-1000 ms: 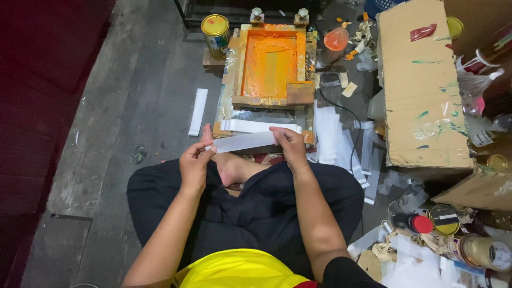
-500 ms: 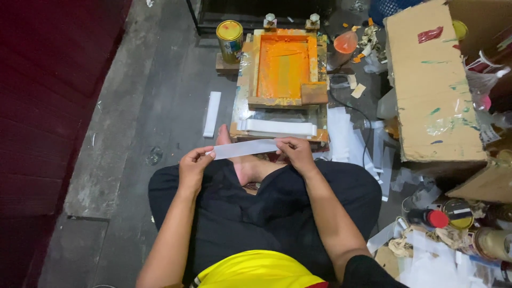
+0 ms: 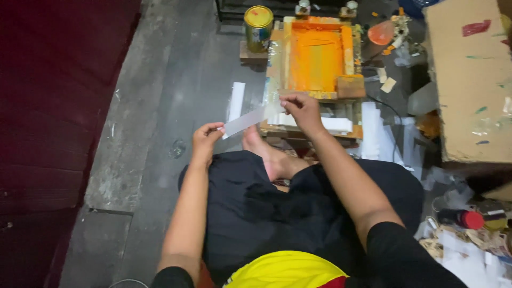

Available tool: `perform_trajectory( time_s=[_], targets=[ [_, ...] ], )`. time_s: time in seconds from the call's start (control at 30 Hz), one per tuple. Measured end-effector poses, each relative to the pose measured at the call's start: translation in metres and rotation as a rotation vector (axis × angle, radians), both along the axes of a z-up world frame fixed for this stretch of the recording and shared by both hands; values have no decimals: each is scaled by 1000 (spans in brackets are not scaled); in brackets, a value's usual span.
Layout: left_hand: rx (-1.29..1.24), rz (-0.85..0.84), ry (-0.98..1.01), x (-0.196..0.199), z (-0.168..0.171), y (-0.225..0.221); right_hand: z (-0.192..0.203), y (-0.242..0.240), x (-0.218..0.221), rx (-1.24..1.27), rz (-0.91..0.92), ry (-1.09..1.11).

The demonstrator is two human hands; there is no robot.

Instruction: Manual screen printing of orange ink onto small white strips using a screen frame and squeegee.

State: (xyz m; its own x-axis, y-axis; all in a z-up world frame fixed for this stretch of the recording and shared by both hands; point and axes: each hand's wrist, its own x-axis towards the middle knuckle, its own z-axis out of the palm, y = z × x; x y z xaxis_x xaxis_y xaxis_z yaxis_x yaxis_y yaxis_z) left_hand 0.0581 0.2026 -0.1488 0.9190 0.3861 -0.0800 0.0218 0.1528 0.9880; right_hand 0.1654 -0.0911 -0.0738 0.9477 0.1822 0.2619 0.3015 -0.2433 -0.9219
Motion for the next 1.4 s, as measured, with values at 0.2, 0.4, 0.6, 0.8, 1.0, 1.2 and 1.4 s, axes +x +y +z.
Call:
perform_trajectory(
  time_s=[0.2, 0.4, 0.6, 0.8, 1.0, 1.2, 1.4],
  targets=[
    [-62, 16, 3, 37, -46, 21, 13, 55, 48, -59, 47, 18],
    [183, -5, 196, 79, -115, 26, -4, 101, 104, -146, 77, -15],
    [412, -88, 217, 92, -95, 19, -15, 138, 134, -348, 89, -89],
    [690, -187, 446, 125, -143, 13, -72, 160, 187, -541, 101, 24],
    [684, -325, 652, 132, -105, 12, -104, 181, 199, -695, 123, 136],
    [731, -295, 544, 130, -96, 10, -130, 176, 221, -931, 241, -1],
    [805, -344, 567, 133, -95, 6, -141, 176, 219, -999, 217, 29]
  ],
)
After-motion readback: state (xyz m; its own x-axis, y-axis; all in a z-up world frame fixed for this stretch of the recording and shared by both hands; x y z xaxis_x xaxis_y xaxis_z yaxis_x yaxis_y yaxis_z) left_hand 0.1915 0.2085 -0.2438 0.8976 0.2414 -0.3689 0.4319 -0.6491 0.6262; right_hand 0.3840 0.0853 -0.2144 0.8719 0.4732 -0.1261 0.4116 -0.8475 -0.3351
